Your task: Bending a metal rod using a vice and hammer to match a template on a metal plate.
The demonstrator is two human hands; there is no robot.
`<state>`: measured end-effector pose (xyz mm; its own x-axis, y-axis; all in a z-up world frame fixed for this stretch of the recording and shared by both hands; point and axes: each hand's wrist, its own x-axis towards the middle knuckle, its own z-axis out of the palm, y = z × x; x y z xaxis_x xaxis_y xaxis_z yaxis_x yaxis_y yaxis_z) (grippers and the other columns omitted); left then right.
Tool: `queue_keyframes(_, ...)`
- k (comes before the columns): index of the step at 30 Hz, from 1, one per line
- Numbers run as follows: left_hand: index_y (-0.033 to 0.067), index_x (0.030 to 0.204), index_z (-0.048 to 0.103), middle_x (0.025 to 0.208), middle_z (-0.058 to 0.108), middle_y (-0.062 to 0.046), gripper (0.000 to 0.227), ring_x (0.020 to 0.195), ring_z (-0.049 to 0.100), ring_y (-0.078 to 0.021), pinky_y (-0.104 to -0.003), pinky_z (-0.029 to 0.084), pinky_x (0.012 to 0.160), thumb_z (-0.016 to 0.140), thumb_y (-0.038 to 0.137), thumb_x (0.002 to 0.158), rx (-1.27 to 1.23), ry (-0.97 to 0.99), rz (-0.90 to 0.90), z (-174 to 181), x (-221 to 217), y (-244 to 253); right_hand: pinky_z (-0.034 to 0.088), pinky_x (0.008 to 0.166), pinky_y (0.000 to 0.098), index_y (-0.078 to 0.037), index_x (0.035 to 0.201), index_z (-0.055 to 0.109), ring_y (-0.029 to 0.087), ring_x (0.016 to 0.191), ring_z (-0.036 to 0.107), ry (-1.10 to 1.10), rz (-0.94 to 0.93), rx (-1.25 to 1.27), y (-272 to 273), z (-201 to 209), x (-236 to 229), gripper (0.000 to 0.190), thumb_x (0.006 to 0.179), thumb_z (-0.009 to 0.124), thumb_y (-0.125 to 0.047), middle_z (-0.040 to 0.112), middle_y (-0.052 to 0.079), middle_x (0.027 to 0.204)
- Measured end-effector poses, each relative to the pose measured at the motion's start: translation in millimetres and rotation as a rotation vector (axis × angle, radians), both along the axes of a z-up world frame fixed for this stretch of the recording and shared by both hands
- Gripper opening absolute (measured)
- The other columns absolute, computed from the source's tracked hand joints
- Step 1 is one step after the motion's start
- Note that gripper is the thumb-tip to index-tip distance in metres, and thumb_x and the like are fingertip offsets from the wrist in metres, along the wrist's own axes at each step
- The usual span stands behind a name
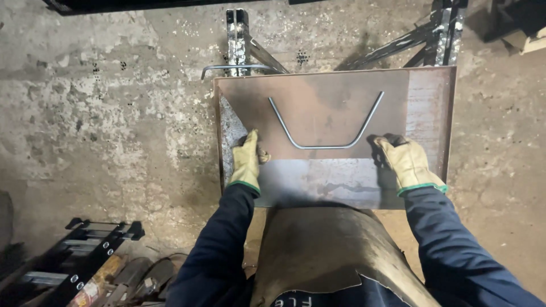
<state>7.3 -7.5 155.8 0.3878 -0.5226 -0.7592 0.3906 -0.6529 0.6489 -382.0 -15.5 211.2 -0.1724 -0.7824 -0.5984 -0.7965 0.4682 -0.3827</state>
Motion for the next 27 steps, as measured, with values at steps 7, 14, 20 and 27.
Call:
queue_keyframes(7,-0.0031,0.068,0.067,0.059,0.067,-0.01,0.06,0.047,0.062,-0.018,-0.032,0.051,0.052,0.066,0.047,0.101,0.086,-0.293,-0.258,36,15,18,0.056,0.085,0.0397,-0.011,0.114,0.074,0.035,0.1,0.07,0.148,0.259,-0.226,15,-35,-2,0.055,0.09,0.07,-0.061,0.075,0.016,0.107)
queue_keyframes(14,0.0065,0.097,0.074,0.088,0.075,-0.011,0.041,0.073,0.069,-0.0237,-0.04,0.056,0.07,0.062,0.046,0.095,0.177,-0.529,-0.835,88,-32,20,0.057,0.08,0.0462,-0.021,0.124,0.067,0.033,0.096,0.072,0.05,0.677,-0.231,-4,24,57,0.034,0.096,0.055,-0.038,0.076,0.011,0.102)
queue_keyframes(20,0.0045,0.118,0.067,0.115,0.071,-0.017,0.043,0.093,0.072,-0.0338,-0.048,0.056,0.076,0.059,0.035,0.089,-0.469,-1.088,-1.301,93,-95,35,0.056,0.065,0.0471,-0.018,0.106,0.065,0.032,0.077,0.071,0.113,0.94,-0.23,-16,39,55,0.022,0.098,0.055,-0.036,0.072,0.011,0.083)
queue_keyframes(27,0.0155,0.099,0.069,0.094,0.072,-0.007,0.019,0.08,0.074,-0.0294,-0.049,0.056,0.063,0.05,0.021,0.099,-0.296,-1.266,-1.431,81,-133,10,0.054,0.055,0.0484,-0.01,0.101,0.067,0.037,0.065,0.068,-0.058,1.001,-0.54,-12,76,47,0.028,0.092,0.062,-0.037,0.067,0.015,0.074)
